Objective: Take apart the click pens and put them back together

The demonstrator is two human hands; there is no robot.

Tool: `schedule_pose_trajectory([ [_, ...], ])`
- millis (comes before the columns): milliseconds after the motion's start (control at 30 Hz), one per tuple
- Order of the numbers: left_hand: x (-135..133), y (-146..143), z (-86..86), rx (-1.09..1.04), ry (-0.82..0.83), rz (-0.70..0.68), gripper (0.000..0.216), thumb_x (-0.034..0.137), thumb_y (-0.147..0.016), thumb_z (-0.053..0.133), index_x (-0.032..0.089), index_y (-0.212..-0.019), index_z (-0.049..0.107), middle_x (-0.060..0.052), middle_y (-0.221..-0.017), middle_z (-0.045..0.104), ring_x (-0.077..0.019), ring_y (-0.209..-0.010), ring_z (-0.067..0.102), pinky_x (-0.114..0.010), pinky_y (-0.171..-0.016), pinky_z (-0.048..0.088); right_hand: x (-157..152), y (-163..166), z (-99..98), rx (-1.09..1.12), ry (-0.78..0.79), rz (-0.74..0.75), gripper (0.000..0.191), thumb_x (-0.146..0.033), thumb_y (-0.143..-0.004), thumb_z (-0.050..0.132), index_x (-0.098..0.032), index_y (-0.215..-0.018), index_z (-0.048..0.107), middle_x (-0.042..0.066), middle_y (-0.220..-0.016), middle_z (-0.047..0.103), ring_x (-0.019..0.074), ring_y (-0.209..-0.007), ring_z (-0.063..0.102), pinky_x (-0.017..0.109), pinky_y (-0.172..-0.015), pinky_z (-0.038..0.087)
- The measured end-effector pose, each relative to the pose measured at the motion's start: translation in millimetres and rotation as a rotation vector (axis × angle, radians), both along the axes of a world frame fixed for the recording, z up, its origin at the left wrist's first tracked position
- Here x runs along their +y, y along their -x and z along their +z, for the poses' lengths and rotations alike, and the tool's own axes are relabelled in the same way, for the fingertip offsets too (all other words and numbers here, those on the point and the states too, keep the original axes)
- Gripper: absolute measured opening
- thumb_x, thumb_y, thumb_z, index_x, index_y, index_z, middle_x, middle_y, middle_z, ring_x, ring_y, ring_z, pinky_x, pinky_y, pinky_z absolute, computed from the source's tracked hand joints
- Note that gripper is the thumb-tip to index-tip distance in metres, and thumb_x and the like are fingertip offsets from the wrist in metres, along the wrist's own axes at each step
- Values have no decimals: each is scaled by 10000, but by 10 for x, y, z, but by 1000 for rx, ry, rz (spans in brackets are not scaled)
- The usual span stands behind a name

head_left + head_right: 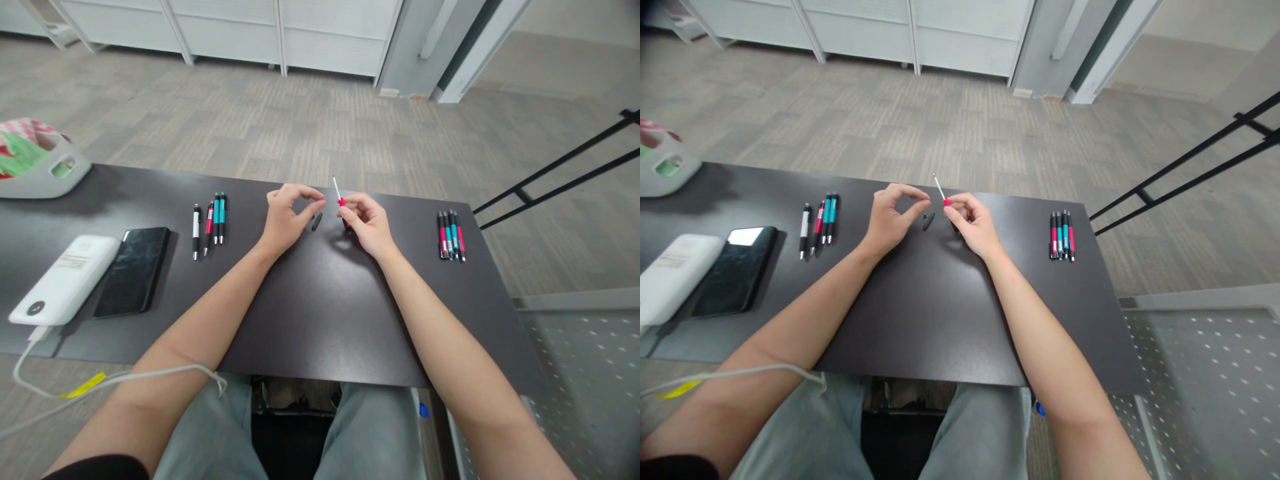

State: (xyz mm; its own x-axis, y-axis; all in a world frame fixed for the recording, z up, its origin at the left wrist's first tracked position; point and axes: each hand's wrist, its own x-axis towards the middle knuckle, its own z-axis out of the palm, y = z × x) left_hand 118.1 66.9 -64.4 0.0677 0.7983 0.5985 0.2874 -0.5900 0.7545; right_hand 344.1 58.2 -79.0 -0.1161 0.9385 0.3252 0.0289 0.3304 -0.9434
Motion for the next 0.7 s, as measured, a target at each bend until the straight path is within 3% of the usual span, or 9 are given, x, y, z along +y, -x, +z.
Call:
schedule_pose_trajectory([
  [100,84,-9,-12,-295,84,-45,271,510,-993,978,264,-1031,872,-43,-1044,896,-231,-991,830,-401,-972,578,-16,0,10,-20,22,-4,572,-812,-898,947,-298,-1105,805,28,-902,766,185,-673,530,369,-638,420],
  [200,143,-31,-31,-501,167,-81,519,703,-889,1028,241,-1053,861,-70,-1049,901,-228,-1000,858,-363,-956,640,-52,2,42,-97,22,7,539,-785,-914,934,-288,-1085,818,29,-881,736,178,-651,481,374,-645,401],
  [367,186,-31,-68,-572,179,-79,538,691,-836,1074,235,-1045,880,-72,-1038,904,-211,-995,866,-335,-962,673,-111,14,116,-225,19,43,498,-747,-934,913,-270,-1052,832,-7,-698,578,183,-610,424,377,-644,379],
  [700,172,-26,-52,-529,181,-137,536,693,-830,1078,234,-1036,891,-73,-1017,897,-221,-996,873,-342,-944,675,-118,6,125,-279,29,29,453,-694,-951,893,-262,-1076,840,-23,-648,523,194,-622,446,372,-674,389],
])
